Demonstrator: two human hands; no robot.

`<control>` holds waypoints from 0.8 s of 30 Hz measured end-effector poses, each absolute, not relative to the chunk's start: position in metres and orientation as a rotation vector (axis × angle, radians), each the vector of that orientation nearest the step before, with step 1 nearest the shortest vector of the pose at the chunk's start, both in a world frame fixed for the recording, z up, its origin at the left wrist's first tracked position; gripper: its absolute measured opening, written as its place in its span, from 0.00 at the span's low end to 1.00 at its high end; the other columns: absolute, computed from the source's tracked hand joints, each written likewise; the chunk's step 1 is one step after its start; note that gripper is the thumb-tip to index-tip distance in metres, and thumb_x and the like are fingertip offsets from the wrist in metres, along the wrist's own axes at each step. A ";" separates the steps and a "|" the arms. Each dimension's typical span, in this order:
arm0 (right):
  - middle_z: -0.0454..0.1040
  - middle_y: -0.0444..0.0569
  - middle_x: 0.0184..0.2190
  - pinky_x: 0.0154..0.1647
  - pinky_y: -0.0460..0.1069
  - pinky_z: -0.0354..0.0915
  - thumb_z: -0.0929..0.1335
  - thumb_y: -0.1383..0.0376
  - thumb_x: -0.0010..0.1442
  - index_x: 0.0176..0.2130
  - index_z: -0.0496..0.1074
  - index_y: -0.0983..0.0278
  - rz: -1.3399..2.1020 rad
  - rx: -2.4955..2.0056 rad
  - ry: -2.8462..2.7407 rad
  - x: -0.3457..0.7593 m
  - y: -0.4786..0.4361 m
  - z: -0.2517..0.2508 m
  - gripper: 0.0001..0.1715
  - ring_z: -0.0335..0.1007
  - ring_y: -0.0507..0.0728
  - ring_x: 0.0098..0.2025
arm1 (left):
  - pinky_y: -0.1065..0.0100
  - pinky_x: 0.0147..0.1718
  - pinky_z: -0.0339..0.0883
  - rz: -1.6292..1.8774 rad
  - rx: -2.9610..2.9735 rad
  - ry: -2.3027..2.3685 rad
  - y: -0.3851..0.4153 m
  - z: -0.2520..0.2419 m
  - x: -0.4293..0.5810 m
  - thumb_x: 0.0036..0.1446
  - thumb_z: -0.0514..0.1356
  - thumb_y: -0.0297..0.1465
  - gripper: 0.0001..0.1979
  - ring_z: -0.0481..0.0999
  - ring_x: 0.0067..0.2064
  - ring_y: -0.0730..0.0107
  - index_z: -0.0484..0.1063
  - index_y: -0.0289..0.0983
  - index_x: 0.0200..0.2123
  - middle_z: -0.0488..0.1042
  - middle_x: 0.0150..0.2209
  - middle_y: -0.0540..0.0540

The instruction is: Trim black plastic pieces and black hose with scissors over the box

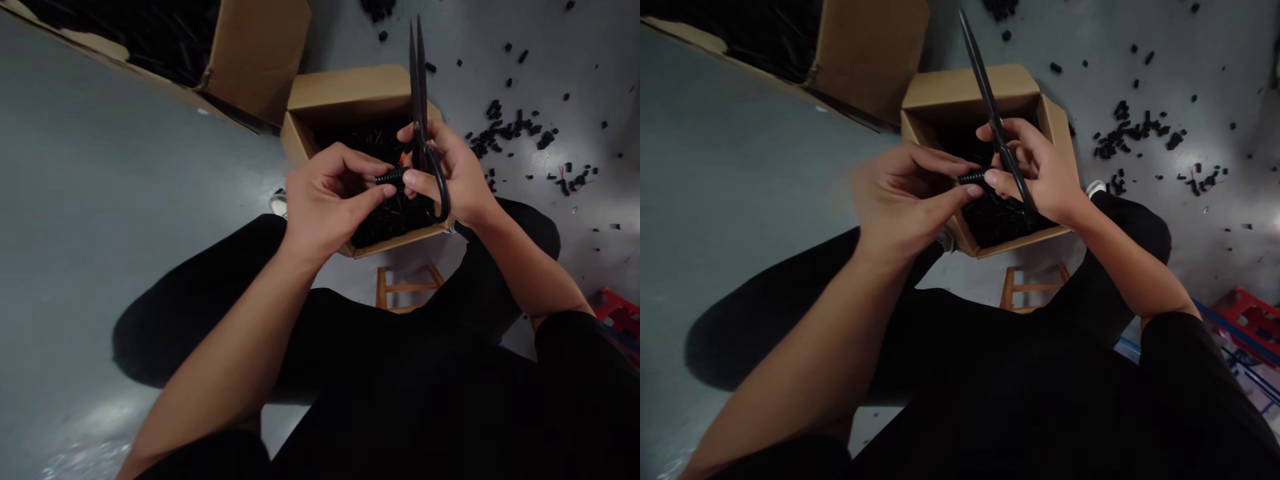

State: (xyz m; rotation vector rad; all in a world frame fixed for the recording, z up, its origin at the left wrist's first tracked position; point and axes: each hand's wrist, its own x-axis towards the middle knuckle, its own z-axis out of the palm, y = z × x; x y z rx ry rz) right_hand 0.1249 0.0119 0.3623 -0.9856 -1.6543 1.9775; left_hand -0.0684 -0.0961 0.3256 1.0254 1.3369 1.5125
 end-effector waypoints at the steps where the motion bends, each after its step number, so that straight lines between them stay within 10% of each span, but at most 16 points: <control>1: 0.77 0.43 0.43 0.45 0.50 0.82 0.82 0.33 0.59 0.62 0.71 0.57 1.972 -0.976 -1.675 0.127 0.013 0.361 0.48 0.79 0.52 0.37 | 0.59 0.42 0.83 1.528 1.050 1.349 -0.096 0.327 -0.068 0.57 0.84 0.46 0.17 0.89 0.42 0.62 0.87 0.44 0.41 0.89 0.41 0.47; 7: 0.77 0.47 0.49 0.56 0.54 0.82 0.75 0.30 0.67 0.64 0.69 0.57 1.895 -0.936 -1.913 0.142 0.018 0.343 0.45 0.82 0.55 0.49 | 0.56 0.55 0.80 1.524 1.013 1.459 -0.087 0.323 -0.080 0.59 0.83 0.51 0.23 0.85 0.51 0.62 0.83 0.42 0.43 0.86 0.43 0.52; 24: 0.78 0.58 0.63 0.69 0.66 0.76 0.79 0.38 0.66 0.66 0.69 0.60 2.009 -0.873 -2.119 0.141 0.010 0.345 0.44 0.81 0.65 0.60 | 0.57 0.48 0.82 1.525 0.972 1.494 -0.077 0.321 -0.081 0.59 0.83 0.45 0.19 0.86 0.49 0.60 0.79 0.43 0.37 0.84 0.42 0.49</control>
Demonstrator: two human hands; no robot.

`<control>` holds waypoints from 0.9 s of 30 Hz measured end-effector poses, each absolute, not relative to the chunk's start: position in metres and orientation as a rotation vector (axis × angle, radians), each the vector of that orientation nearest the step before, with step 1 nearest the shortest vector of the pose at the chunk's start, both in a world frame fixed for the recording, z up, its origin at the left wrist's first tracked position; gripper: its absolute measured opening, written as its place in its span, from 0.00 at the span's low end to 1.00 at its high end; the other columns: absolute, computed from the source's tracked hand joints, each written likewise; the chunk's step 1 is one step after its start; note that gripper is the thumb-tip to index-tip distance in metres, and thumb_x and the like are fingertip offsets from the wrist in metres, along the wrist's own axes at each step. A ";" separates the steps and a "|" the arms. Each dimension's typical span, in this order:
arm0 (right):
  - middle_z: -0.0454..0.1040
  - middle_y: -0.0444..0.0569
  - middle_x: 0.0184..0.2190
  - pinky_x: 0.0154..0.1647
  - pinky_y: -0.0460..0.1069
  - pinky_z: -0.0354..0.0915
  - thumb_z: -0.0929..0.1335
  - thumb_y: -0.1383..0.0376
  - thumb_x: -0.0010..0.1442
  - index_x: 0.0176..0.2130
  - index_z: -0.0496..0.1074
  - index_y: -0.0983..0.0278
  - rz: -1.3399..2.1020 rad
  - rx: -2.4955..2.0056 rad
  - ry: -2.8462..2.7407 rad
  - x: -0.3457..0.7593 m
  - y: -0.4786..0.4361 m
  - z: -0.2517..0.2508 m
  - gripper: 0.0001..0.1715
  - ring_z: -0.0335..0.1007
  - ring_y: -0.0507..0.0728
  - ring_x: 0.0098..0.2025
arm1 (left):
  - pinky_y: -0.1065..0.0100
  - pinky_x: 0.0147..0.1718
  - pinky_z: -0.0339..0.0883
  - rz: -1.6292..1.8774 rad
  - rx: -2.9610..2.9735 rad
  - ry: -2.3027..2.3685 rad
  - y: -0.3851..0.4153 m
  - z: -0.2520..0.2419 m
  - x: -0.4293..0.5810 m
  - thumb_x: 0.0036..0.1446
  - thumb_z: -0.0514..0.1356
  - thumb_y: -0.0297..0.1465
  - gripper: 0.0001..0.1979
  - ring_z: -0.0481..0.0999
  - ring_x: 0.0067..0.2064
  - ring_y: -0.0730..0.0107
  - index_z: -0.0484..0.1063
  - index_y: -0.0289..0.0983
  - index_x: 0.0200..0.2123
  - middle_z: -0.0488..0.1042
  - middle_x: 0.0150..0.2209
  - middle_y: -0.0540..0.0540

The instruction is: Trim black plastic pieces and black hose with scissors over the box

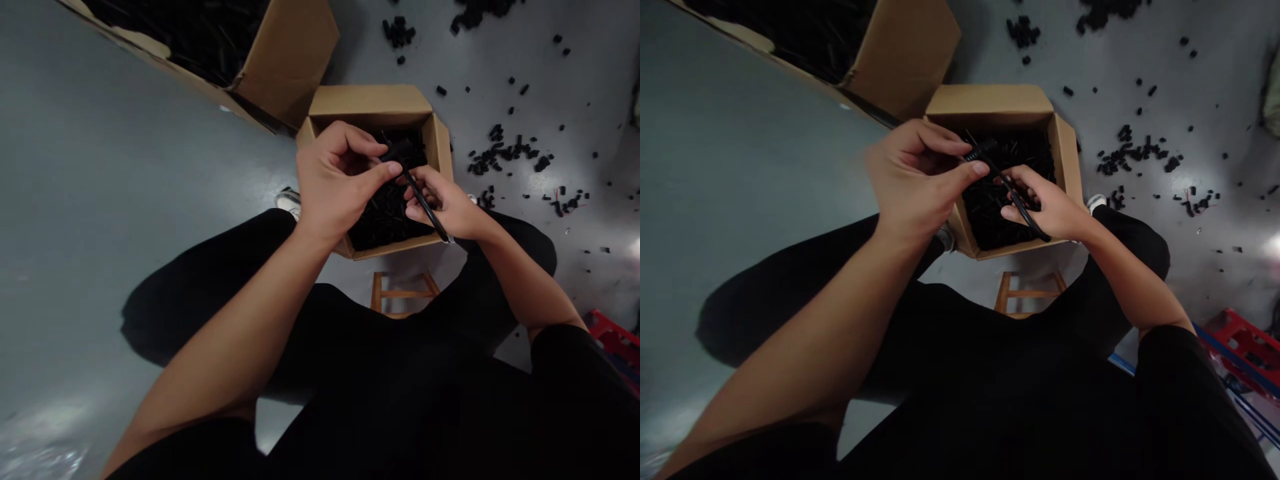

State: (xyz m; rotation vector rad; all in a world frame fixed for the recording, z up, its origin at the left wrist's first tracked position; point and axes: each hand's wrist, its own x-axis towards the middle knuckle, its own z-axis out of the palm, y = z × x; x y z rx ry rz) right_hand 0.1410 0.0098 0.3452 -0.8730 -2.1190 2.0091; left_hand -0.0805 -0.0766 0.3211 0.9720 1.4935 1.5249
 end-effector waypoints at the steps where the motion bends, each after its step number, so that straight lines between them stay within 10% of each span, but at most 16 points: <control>1: 0.78 0.58 0.63 0.69 0.66 0.76 0.79 0.37 0.66 0.66 0.69 0.60 2.008 -0.874 -2.125 0.141 0.010 0.346 0.45 0.81 0.65 0.60 | 0.57 0.47 0.83 1.523 0.967 1.503 -0.076 0.322 -0.080 0.58 0.84 0.44 0.19 0.86 0.48 0.59 0.79 0.43 0.37 0.84 0.42 0.49; 12: 0.82 0.51 0.50 0.55 0.59 0.78 0.74 0.30 0.68 0.59 0.77 0.60 1.678 -1.049 -2.223 0.139 0.003 0.351 0.42 0.79 0.59 0.45 | 0.61 0.43 0.85 1.505 0.867 1.497 -0.074 0.319 -0.078 0.54 0.85 0.48 0.24 0.88 0.46 0.59 0.78 0.43 0.39 0.84 0.39 0.49; 27: 0.82 0.53 0.52 0.57 0.60 0.79 0.73 0.29 0.67 0.59 0.75 0.58 1.554 -1.044 -2.269 0.140 0.000 0.343 0.42 0.78 0.61 0.48 | 0.62 0.39 0.87 1.446 0.752 1.319 -0.078 0.335 -0.064 0.58 0.83 0.49 0.24 0.88 0.35 0.63 0.76 0.42 0.34 0.83 0.32 0.50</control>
